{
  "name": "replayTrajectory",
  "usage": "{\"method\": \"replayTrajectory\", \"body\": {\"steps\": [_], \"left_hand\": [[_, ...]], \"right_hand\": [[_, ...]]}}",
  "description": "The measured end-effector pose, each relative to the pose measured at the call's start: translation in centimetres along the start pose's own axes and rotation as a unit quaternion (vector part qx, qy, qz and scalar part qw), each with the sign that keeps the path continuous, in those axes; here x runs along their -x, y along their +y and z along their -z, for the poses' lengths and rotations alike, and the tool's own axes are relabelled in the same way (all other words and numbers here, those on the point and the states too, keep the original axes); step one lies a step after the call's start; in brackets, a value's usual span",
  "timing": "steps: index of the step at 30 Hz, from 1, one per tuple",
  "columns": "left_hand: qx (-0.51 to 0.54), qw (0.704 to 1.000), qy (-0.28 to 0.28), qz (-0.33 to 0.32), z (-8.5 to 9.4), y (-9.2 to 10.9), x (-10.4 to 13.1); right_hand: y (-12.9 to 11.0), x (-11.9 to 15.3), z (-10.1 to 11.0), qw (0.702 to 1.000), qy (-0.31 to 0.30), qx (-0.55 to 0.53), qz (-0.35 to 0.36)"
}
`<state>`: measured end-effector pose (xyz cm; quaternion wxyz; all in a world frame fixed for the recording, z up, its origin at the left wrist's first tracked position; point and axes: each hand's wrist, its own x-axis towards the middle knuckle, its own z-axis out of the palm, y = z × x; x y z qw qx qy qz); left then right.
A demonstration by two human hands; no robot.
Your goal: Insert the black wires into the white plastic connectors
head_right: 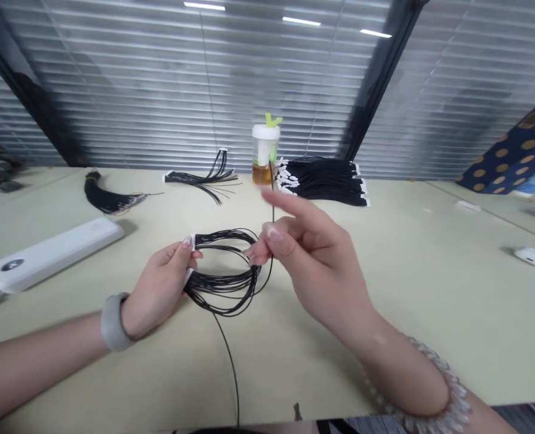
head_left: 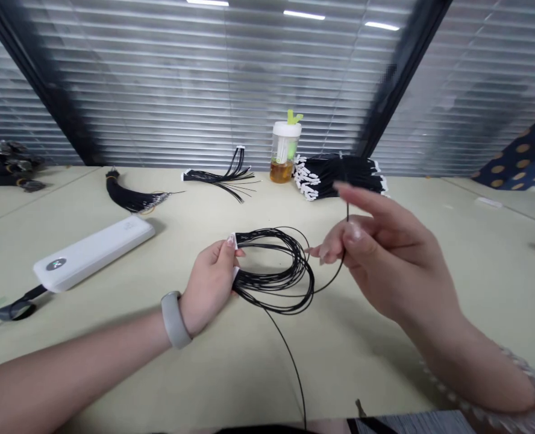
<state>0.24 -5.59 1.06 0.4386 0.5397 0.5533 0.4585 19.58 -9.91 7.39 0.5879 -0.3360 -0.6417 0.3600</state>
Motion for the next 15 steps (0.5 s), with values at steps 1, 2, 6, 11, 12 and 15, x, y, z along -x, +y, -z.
{"method": "replayTrajectory", "body": {"steps": [1, 2, 6, 11, 12, 15], "left_hand": [[-0.005, 1.0, -0.004, -0.007, 0.0, 0.0, 0.0], [-0.014, 1.0, -0.011, -0.018, 0.1, 0.1, 0.1], [-0.045, 0.997, -0.04, -0.054, 0.2, 0.1, 0.5], [-0.009, 0.993, -0.098, -0.065, 0.4, 0.2, 0.7], [-0.007, 0.992, -0.108, -0.068, 0.4, 0.2, 0.7], [-0.003, 0.991, -0.116, -0.068, 0.5, 0.3, 0.8]], "right_hand": [[0.3, 0.0, -0.2, 0.998, -0.014, -0.048, -0.025], [0.6, -0.2, -0.3, 0.995, -0.02, -0.079, -0.056], [2.6, -0.8, -0.8, 0.971, 0.013, -0.123, -0.206], [4.2, -0.6, -1.5, 0.971, -0.037, 0.016, -0.236], [4.3, -0.5, -1.6, 0.972, -0.058, 0.071, -0.216], [4.0, -0.2, -1.6, 0.965, -0.111, 0.176, -0.158]]}}
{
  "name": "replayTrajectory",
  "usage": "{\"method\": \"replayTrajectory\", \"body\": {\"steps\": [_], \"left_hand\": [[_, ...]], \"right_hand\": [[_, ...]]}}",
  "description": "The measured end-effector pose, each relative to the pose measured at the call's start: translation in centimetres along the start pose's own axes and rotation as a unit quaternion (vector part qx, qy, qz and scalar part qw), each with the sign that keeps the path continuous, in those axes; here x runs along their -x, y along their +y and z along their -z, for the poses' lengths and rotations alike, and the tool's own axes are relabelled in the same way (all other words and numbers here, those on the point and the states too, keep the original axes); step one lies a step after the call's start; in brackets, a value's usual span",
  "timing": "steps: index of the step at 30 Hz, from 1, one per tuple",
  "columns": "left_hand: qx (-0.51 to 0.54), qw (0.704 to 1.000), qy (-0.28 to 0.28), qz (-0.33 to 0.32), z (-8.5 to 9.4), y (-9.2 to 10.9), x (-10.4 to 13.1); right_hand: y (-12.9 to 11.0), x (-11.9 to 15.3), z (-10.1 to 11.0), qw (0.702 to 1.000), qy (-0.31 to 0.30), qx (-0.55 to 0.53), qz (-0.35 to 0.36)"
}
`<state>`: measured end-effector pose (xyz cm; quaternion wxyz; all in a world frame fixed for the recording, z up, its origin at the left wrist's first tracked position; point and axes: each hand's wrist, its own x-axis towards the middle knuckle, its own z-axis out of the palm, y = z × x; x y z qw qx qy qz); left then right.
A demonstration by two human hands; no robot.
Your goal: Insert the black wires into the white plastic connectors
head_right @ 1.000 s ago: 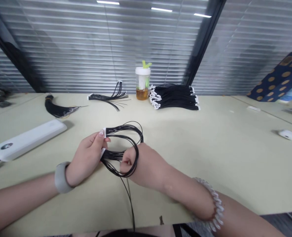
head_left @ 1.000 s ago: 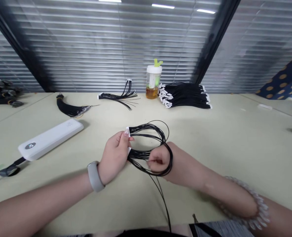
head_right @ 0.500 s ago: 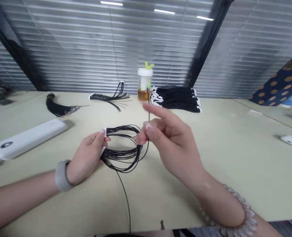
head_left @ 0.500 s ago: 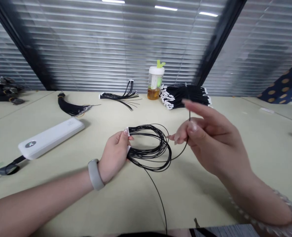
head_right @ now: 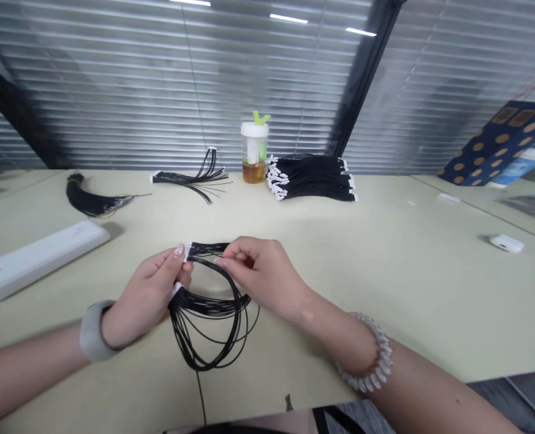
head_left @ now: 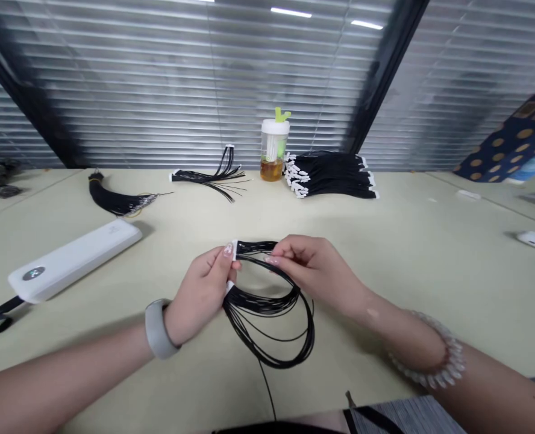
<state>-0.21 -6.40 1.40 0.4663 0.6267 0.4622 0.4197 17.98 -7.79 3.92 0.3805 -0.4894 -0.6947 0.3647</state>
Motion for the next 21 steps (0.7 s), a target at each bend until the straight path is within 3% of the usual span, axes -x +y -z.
{"method": "replayTrajectory", "body": {"steps": [6, 15, 21], "left_hand": [[0.001, 1.0, -0.016, -0.002, 0.03, -0.14, 0.2], [-0.054, 0.997, -0.01, -0.045, 0.26, 0.15, 0.38], [-0.07, 0.996, -0.006, -0.061, 0.2, 0.4, 0.45]], "right_hand": [[-0.22, 0.27, 0.5, 0.996, -0.01, 0.078, 0.033], [-0.69, 0.45, 0.64, 0.995, -0.013, 0.084, 0.055], [-0.89, 0.63, 0.94, 0.986, -0.004, 0.116, 0.118]]}}
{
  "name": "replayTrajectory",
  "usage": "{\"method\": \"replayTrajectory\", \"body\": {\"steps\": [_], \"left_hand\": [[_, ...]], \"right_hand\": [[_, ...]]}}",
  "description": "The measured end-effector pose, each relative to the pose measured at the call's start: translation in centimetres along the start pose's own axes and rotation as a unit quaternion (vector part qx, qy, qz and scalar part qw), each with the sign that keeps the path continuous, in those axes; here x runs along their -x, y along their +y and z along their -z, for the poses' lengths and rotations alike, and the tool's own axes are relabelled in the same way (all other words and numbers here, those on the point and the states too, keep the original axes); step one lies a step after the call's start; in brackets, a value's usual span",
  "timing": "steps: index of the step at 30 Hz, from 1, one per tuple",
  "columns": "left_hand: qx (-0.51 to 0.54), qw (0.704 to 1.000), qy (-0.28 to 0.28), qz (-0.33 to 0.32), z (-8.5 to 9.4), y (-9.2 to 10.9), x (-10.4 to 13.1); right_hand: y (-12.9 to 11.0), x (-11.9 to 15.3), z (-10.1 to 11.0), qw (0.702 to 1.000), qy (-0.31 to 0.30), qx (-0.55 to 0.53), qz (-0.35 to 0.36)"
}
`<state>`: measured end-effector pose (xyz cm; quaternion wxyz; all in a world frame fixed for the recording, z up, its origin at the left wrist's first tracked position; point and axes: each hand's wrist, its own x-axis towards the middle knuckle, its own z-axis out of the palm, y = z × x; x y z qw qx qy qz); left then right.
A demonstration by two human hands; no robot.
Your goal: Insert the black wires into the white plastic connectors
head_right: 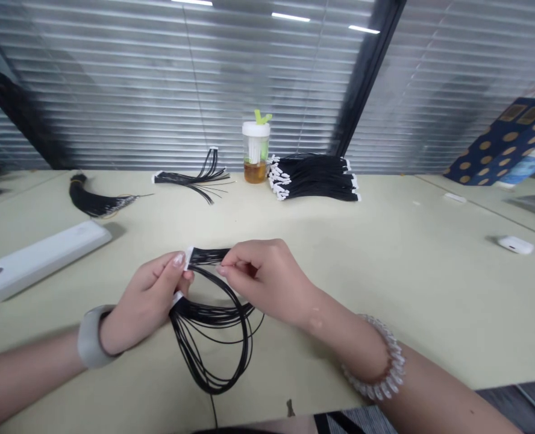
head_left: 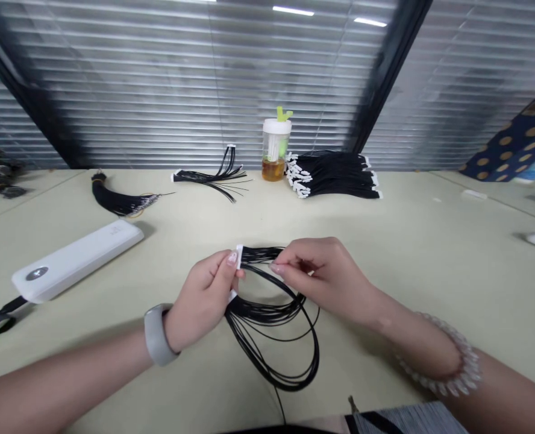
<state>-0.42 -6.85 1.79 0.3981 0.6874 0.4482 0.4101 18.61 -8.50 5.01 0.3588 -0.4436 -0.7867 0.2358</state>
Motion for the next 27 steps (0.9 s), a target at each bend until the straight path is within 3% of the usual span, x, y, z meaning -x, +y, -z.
{"method": "replayTrajectory", "body": {"steps": [9, 15, 23, 27], "left_hand": [[0.004, 1.0, -0.013, -0.002, 0.0, 0.0, 0.2], [0.007, 0.999, -0.028, -0.019, 0.1, -0.3, 0.3], [-0.067, 0.993, -0.051, -0.077, 0.2, -0.3, 0.8], [-0.084, 0.991, -0.071, -0.078, 0.2, -0.1, 1.0]], "right_hand": [[0.1, 0.0, 0.2, 0.993, 0.016, 0.069, 0.098], [0.8, 0.2, 0.4, 0.955, 0.018, 0.199, 0.22], [0.4, 0.8, -1.1, 0.952, -0.023, 0.261, 0.16], [0.1, 0.9, -1.6, 0.944, -0.018, 0.277, 0.177]]}}
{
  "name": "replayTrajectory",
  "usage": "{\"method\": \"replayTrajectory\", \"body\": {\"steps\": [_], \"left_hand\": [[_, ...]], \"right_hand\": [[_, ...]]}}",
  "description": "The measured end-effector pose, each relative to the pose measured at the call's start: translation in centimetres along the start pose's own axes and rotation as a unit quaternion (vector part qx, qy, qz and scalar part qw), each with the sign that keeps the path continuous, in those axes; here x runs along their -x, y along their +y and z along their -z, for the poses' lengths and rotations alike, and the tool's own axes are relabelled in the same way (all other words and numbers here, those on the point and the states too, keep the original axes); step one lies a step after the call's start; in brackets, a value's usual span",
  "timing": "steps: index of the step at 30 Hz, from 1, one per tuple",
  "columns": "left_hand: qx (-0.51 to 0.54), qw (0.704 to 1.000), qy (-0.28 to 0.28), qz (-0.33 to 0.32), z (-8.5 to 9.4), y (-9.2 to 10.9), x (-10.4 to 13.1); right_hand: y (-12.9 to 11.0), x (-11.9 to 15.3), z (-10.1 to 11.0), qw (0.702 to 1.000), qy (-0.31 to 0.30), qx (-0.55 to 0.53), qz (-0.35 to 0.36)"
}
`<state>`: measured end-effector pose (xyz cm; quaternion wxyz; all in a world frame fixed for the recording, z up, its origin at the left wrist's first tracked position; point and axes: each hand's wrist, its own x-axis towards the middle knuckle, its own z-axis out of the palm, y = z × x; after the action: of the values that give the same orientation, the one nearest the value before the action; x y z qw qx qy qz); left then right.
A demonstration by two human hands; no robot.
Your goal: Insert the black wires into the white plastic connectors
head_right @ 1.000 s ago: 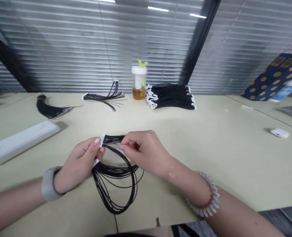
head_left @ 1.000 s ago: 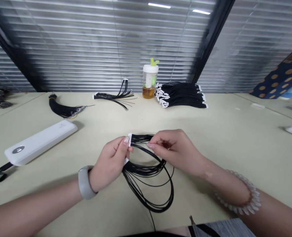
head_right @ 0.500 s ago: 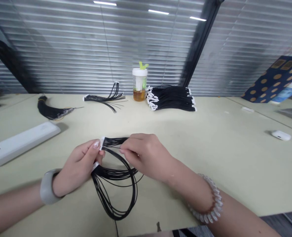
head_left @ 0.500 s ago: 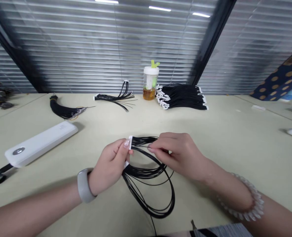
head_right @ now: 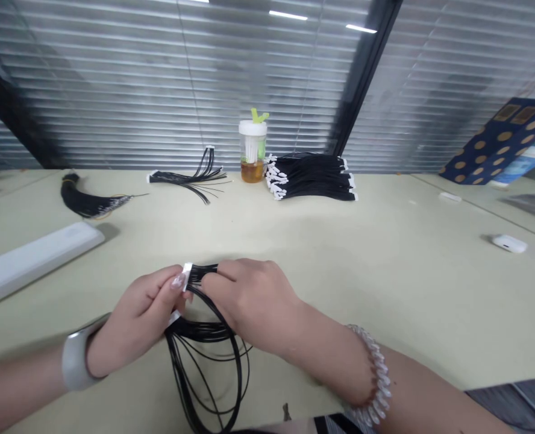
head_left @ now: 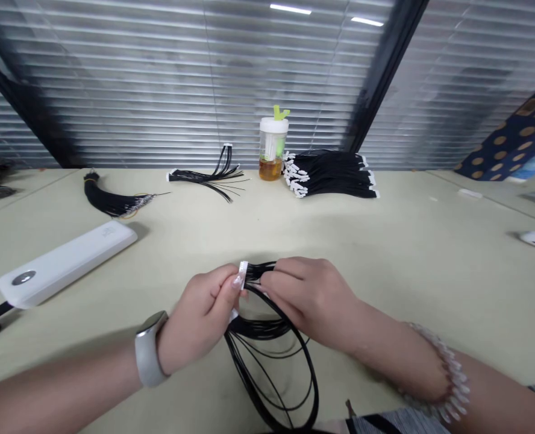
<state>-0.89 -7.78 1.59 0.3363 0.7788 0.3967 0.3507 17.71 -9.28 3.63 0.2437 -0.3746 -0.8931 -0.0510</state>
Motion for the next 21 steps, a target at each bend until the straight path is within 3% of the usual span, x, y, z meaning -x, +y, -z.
{"method": "replayTrajectory", "body": {"steps": [5, 10, 12, 14, 17, 21], "left_hand": [[0.017, 0.999, 0.02, 0.032, 0.0, 0.2, -0.4], [0.101, 0.974, 0.133, 0.15, -0.2, -0.9, -1.7], [0.16, 0.95, 0.171, 0.206, -0.2, -1.4, -2.2], [0.205, 0.928, 0.195, 0.242, -0.2, -1.7, -2.6], [0.227, 0.919, 0.212, 0.244, -0.2, -1.8, -2.8], [0.223, 0.919, 0.22, 0.24, -0.1, -1.7, -2.8]], "right_hand": [[0.2, -0.3, 0.0, 0.999, -0.03, 0.008, -0.041], [0.5, -0.4, 1.8, 0.985, -0.015, 0.048, -0.166], [0.4, -0.4, 2.7, 0.971, -0.052, 0.07, -0.222], [0.0, -0.4, 3.1, 0.96, -0.153, 0.011, -0.236], [-0.8, -0.2, 2.6, 0.924, -0.284, -0.187, -0.176], [-1.5, 0.1, 1.4, 0.905, -0.276, -0.279, -0.162]]}}
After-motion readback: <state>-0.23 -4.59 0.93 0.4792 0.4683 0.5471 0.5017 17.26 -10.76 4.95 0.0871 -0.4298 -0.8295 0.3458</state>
